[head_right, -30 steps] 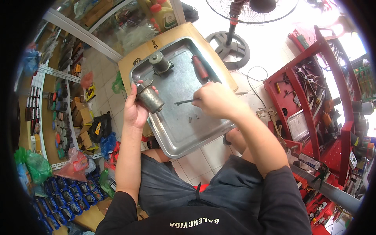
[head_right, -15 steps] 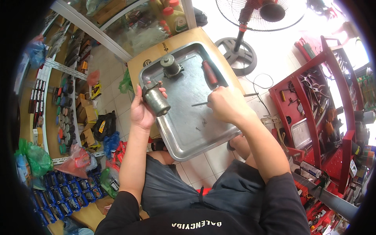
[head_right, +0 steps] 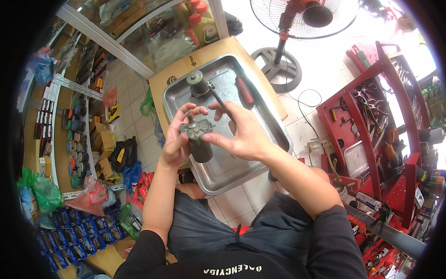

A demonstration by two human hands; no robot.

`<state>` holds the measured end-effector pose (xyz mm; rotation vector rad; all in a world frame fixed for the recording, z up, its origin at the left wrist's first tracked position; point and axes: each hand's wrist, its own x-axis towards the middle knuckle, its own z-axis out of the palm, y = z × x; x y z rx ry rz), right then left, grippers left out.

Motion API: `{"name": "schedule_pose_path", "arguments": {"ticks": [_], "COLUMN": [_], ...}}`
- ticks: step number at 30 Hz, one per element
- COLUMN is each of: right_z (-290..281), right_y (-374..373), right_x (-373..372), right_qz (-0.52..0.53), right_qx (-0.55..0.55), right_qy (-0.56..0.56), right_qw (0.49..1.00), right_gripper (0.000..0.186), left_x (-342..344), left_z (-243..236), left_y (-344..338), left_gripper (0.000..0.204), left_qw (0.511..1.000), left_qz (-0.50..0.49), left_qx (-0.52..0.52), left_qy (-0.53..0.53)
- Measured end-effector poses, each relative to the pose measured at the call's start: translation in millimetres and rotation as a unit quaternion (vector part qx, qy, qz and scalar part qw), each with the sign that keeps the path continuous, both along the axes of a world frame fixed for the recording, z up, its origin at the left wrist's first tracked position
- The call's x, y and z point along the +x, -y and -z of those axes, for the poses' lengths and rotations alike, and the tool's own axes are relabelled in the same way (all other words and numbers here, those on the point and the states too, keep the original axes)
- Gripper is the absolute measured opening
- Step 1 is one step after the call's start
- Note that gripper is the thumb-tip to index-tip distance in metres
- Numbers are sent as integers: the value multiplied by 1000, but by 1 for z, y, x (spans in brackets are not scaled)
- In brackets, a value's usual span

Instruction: The person uses a screwdriver to remove screws from a cylindrical metal part held over a metal tray. They then use the screwdriver to pry open the casing of the part, separating it into two pieces. The person continues to manipulate the disassembled components and the screwdriver over the tray.

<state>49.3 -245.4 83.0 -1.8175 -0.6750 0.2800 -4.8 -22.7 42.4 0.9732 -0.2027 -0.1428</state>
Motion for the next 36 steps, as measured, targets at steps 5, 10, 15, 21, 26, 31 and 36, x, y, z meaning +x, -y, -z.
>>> {"name": "schedule_pose_path", "arguments": {"ticks": [5,10,15,21,26,31,36], "right_z": [7,8,9,-1,5,4,9], "right_y": [6,4,1,4,1,0,-1], "right_x": [12,10,1,2,3,5,3], "right_qz": [-129,-198,-164,-127,-65,-70,-43], "right_qx": [27,59,76,55,40,67,50], "right_qy": [101,107,9,-100,16,27,61], "right_qw": [986,973,984,985,997,995,996], "right_gripper": [85,82,78,91,91,85,77], "left_x": [-7,-5,-4,1,-2,-1,0], "left_z": [0,1,8,5,18,12,18], "left_y": [3,10,14,14,9,17,25], "left_gripper": [116,124,137,152,109,62,87], "left_qw": [996,994,996,994,974,959,978], "left_qz": [14,43,47,103,61,10,-36], "left_qx": [90,101,80,13,213,283,202], "left_qy": [5,14,-19,-44,-47,-25,20]}}
